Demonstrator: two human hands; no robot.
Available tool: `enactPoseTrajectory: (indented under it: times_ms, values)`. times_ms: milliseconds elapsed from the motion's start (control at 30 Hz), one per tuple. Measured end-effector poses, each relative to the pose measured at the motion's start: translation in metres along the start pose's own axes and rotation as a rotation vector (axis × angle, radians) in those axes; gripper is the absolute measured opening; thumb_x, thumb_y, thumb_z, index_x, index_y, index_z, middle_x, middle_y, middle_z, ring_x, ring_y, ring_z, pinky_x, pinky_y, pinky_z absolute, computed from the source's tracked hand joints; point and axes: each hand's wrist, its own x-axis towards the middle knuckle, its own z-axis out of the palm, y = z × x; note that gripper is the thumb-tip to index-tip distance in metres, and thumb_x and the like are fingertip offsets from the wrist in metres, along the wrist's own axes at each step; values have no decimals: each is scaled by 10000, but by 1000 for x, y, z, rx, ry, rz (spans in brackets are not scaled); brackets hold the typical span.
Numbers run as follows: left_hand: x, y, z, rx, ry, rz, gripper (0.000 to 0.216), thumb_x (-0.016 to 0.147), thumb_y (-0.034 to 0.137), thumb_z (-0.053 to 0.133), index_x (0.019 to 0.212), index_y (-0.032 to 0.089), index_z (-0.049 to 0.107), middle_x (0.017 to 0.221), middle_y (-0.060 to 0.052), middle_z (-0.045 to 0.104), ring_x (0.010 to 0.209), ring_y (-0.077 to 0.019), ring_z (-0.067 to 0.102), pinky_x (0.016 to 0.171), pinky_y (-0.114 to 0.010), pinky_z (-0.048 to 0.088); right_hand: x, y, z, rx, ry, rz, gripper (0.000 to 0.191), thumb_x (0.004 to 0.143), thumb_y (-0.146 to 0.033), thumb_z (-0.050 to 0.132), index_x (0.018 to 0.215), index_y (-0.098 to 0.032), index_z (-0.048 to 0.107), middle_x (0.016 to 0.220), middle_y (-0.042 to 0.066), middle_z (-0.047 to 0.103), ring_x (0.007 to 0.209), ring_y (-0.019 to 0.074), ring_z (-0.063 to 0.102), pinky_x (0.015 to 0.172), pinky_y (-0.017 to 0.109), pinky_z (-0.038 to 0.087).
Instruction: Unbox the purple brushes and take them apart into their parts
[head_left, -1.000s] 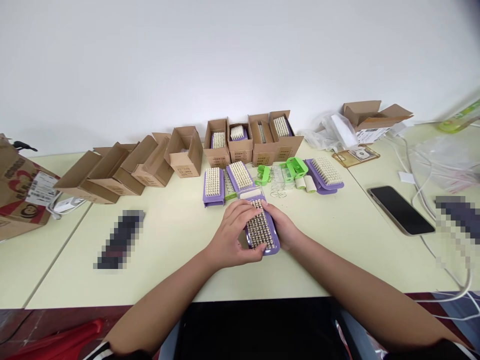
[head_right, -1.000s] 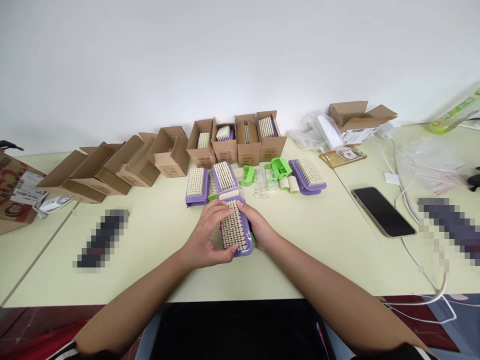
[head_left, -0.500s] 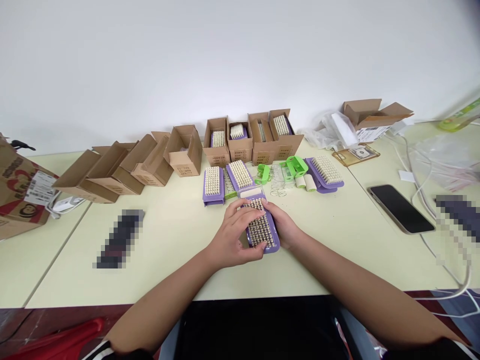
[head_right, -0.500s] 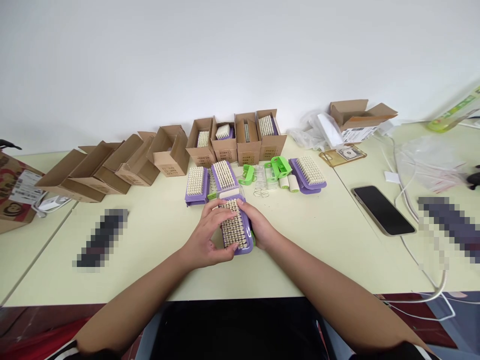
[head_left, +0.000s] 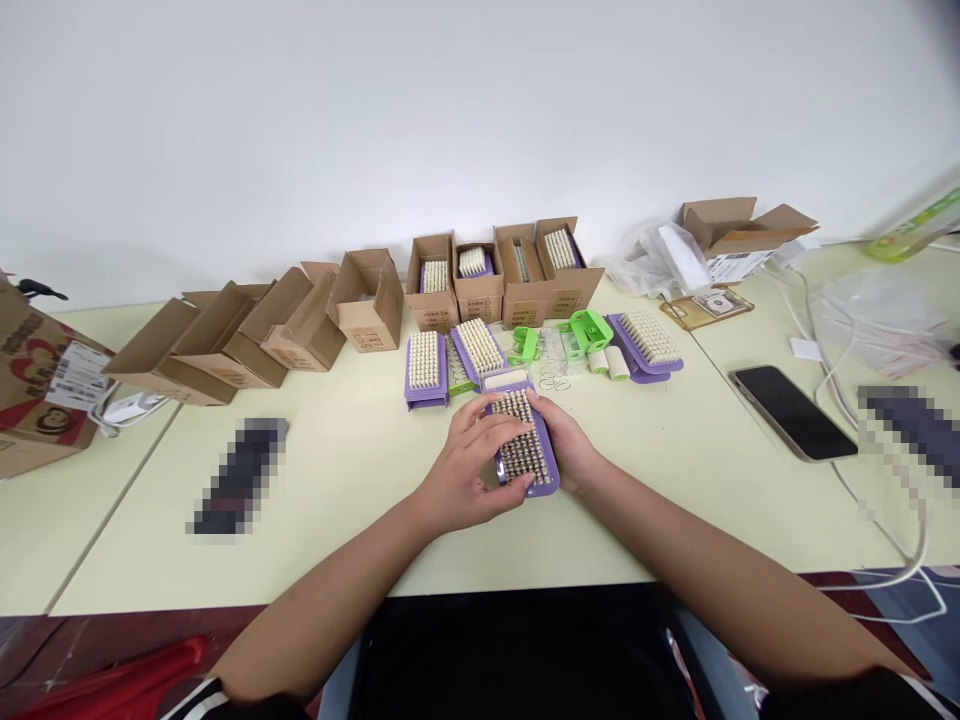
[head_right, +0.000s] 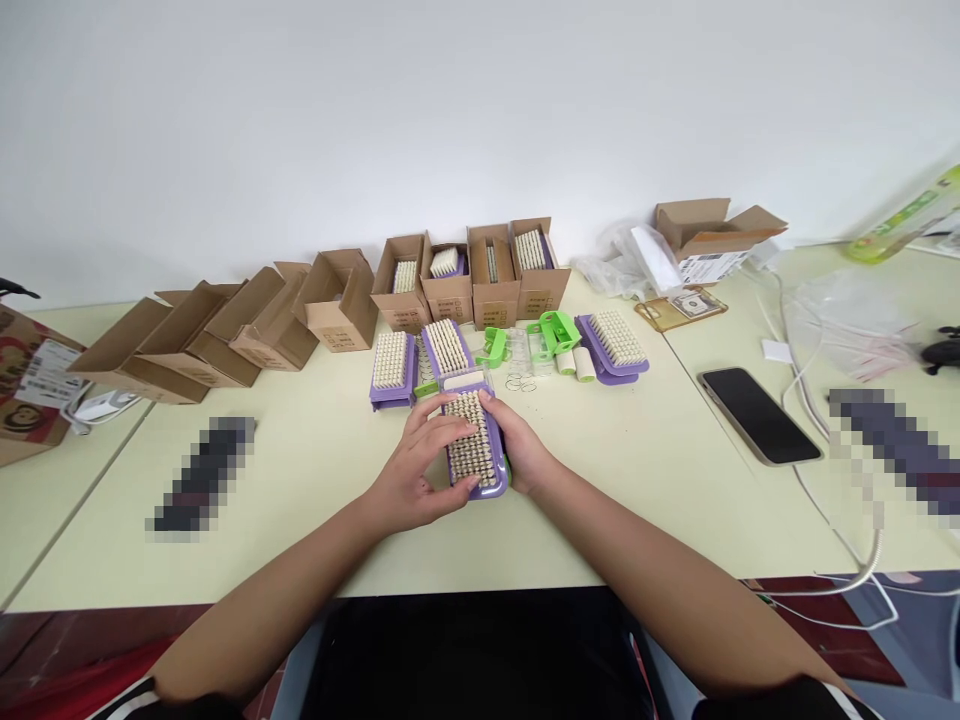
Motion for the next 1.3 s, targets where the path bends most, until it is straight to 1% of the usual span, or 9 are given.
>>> enactPoseTrajectory:
  times_ms: [133, 267, 433, 500, 633, 733, 900, 1133, 1300]
  values:
    - [1, 0, -1, 6, 11, 12, 605, 947, 307, 837, 1503, 284, 599, 1395, -123, 736, 1583, -388, 468, 1286, -666, 417, -2, -2, 3, 35, -7, 14, 361, 1028, -529, 712, 1195, -221, 796, 1018, 40, 832, 898, 216, 756, 843, 340, 622]
    - [2, 4, -6, 34, -1, 2, 634, 938, 334, 843, 1518, 279, 593, 1415, -133, 718, 1586, -388, 468, 1283, -655, 416, -3, -1, 4, 37, -16, -3, 359, 1047, -512, 694, 1231, -220, 792, 1060, 50, 841, 936, 226, 766, 881, 353, 624]
    - [6, 20, -12, 173, -28, -7, 720, 932, 482, 870, 1545, 252, 572, 1451, -165, 684, 1565, -412, 476, 1281, -657, 405, -3, 1, 3, 4, -30, -23, 413, 1032, -556, 702, 1251, -215, 781, 1155, 74, 846, 1053, 269, 790, 996, 409, 616]
    - [8, 30, -11, 256, -28, -19, 666, 936, 507, 872, 1489, 240, 613, 1473, -170, 677, 1560, -416, 480, 1279, -648, 404, -3, 1, 3, -7, -51, -23, 441, 1027, -583, 703, 1265, -219, 774, 1170, 78, 845, 1079, 284, 797, 1019, 436, 615]
    - [11, 54, -3, 364, -9, -78, 299, 1012, 332, 784, 1285, 232, 713, 1445, -137, 714, 1538, -384, 521, 1263, -603, 429, -6, 1, 5, -27, -104, -95, 421, 1015, -569, 739, 1271, -236, 773, 1197, 70, 849, 1197, 293, 783, 1084, 427, 601]
    - [9, 66, 7, 403, 43, -130, 170, 1015, 235, 747, 1184, 232, 738, 1387, -111, 747, 1505, -365, 561, 1233, -573, 465, -7, 2, 7, -49, -108, -139, 424, 999, -554, 773, 1294, -249, 769, 1179, 66, 858, 1217, 296, 781, 1085, 418, 608]
    - [-1, 75, 19, 490, 144, -160, 141, 984, 156, 750, 1112, 215, 745, 1372, -117, 757, 1493, -386, 577, 1207, -595, 482, -6, 4, 5, -55, -139, -134, 479, 991, -575, 774, 1342, -249, 746, 1129, 75, 866, 1162, 313, 802, 1035, 458, 636]
    - [-5, 77, 25, 538, 149, -158, 126, 991, 105, 711, 1040, 216, 743, 1374, -112, 758, 1491, -373, 586, 1182, -571, 505, -6, 3, 7, -63, -107, -145, 526, 961, -553, 814, 1378, -246, 722, 1154, 64, 863, 1152, 294, 804, 1074, 444, 615]
    - [-9, 82, 26, 456, 177, -112, 185, 988, 79, 705, 1096, 229, 711, 1348, -104, 761, 1485, -361, 586, 1167, -563, 522, -9, 0, 10, -59, -95, -112, 523, 959, -570, 807, 1359, -241, 730, 1100, 69, 865, 1098, 301, 811, 1024, 441, 638]
